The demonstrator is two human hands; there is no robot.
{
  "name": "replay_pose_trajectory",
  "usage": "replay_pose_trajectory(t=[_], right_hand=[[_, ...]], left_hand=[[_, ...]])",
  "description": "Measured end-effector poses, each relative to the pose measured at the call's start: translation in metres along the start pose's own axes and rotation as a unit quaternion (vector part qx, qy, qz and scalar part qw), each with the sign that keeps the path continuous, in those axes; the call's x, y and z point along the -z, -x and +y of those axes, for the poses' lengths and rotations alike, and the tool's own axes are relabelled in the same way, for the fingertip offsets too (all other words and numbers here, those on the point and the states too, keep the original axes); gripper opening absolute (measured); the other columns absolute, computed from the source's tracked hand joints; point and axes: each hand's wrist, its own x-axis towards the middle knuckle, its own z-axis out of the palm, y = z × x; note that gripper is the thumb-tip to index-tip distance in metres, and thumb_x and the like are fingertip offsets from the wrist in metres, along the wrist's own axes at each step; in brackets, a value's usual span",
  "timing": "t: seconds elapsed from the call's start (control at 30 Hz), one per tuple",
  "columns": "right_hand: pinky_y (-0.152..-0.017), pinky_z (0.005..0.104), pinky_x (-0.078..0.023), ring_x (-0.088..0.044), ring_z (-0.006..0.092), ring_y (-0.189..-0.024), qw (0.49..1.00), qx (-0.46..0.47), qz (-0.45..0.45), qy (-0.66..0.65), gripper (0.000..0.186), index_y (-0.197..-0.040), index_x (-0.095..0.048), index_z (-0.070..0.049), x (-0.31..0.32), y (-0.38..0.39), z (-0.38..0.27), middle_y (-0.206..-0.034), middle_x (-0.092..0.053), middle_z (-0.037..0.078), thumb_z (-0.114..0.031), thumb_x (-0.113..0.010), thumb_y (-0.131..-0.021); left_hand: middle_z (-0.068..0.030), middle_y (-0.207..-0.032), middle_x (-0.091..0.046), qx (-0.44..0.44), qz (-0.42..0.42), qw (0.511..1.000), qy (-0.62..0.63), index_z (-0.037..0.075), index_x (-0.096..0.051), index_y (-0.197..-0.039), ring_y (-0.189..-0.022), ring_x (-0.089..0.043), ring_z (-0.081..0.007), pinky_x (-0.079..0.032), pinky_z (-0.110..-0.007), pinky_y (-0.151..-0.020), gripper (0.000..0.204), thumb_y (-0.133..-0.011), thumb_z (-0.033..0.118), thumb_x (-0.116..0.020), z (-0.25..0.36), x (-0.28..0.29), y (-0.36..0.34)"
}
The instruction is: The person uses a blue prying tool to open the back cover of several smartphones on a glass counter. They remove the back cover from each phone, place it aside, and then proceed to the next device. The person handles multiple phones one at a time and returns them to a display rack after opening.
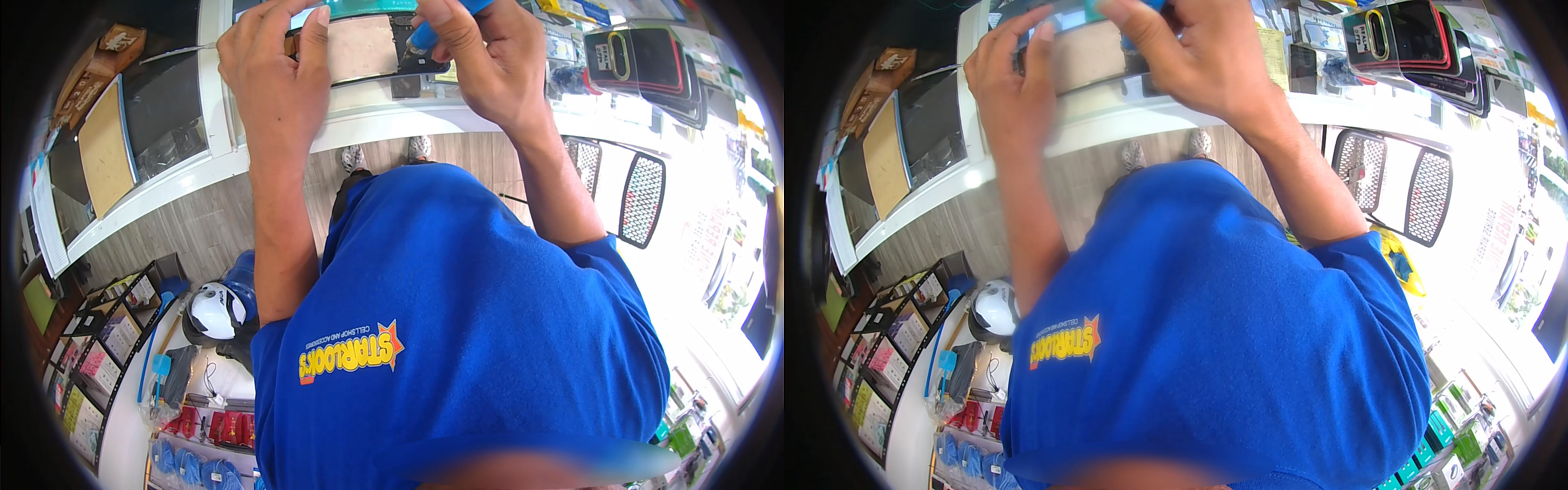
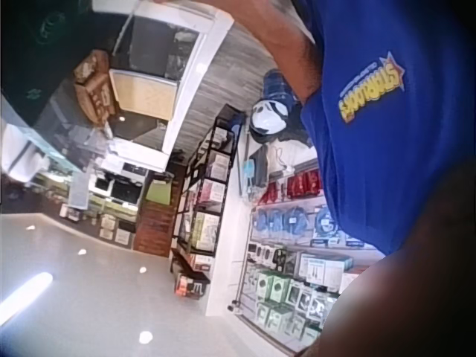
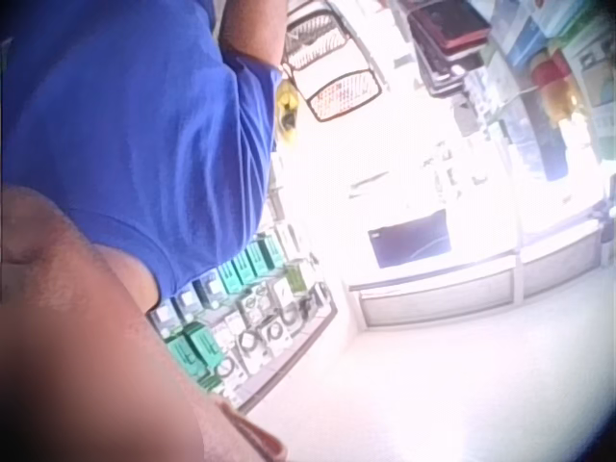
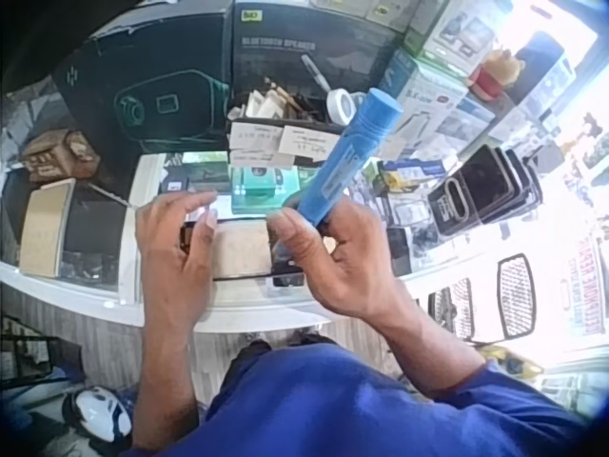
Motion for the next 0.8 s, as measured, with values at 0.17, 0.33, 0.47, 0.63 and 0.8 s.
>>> replay_pose_trajectory(t=[0.17,0.33,0.47,0.63,0.8], right_hand=[[-0.055,0.0256,-0.044,-0.058,0.0077,-0.063,0.995,-0.096,0.01,-0.022,0.033,-0.094,-0.069,0.001,0.005,-0.008,-0.003,-0.072,-0.065,0.003,-0.028,-0.066,-0.107],[-0.054,0.0243,-0.043,-0.056,0.006,-0.061,0.995,-0.063,0.052,-0.057,0.034,-0.092,-0.068,0.0,-0.004,-0.018,-0.004,-0.07,-0.063,0.001,-0.029,-0.066,-0.108],[-0.054,0.0244,-0.044,-0.057,0.006,-0.062,0.997,-0.058,0.024,-0.055,0.034,-0.092,-0.066,0.0,-0.007,-0.018,-0.007,-0.072,-0.063,0.001,-0.03,-0.066,-0.108],[-0.054,0.0251,-0.044,-0.057,0.0067,-0.062,0.989,-0.077,0.051,-0.112,0.036,-0.092,-0.066,0.0,-0.008,-0.021,-0.006,-0.072,-0.064,0.001,-0.032,-0.065,-0.108],[-0.054,0.0294,-0.046,-0.061,0.0104,-0.06,0.99,-0.137,0.012,0.024,0.037,-0.091,-0.067,0.0,0.004,-0.021,-0.007,-0.067,-0.064,0.004,-0.033,-0.066,-0.107]], left_hand=[[-0.0008,-0.112,-0.073,-0.101,-0.089,0.99,0.051,0.019,-0.08,-0.111,-0.118,-0.058,-0.0249,-0.042,-0.038,-0.104,0.02,-0.092,0.025,-0.078,-0.003,0.004,-0.001],[0.0007,-0.109,-0.073,-0.16,-0.135,0.977,0.038,0.017,-0.079,-0.105,-0.119,-0.06,-0.0237,-0.038,-0.04,-0.107,0.025,-0.082,0.021,-0.086,0.007,0.006,-0.003],[0.0001,-0.106,-0.073,-0.163,-0.137,0.976,0.037,0.015,-0.079,-0.101,-0.119,-0.06,-0.0245,-0.039,-0.04,-0.106,0.019,-0.084,0.019,-0.084,0.004,0.006,-0.003],[-0.0001,-0.101,-0.073,-0.124,-0.097,0.987,0.038,0.016,-0.079,-0.097,-0.11,-0.059,-0.0267,-0.043,-0.042,-0.098,0.011,-0.09,0.023,-0.081,-0.006,0.001,0.0],[-0.0023,-0.104,-0.073,0.009,-0.011,1.0,0.008,0.016,-0.08,-0.1,-0.108,-0.058,-0.0302,-0.043,-0.044,-0.098,0.011,-0.092,0.023,-0.079,-0.012,-0.004,0.001]])
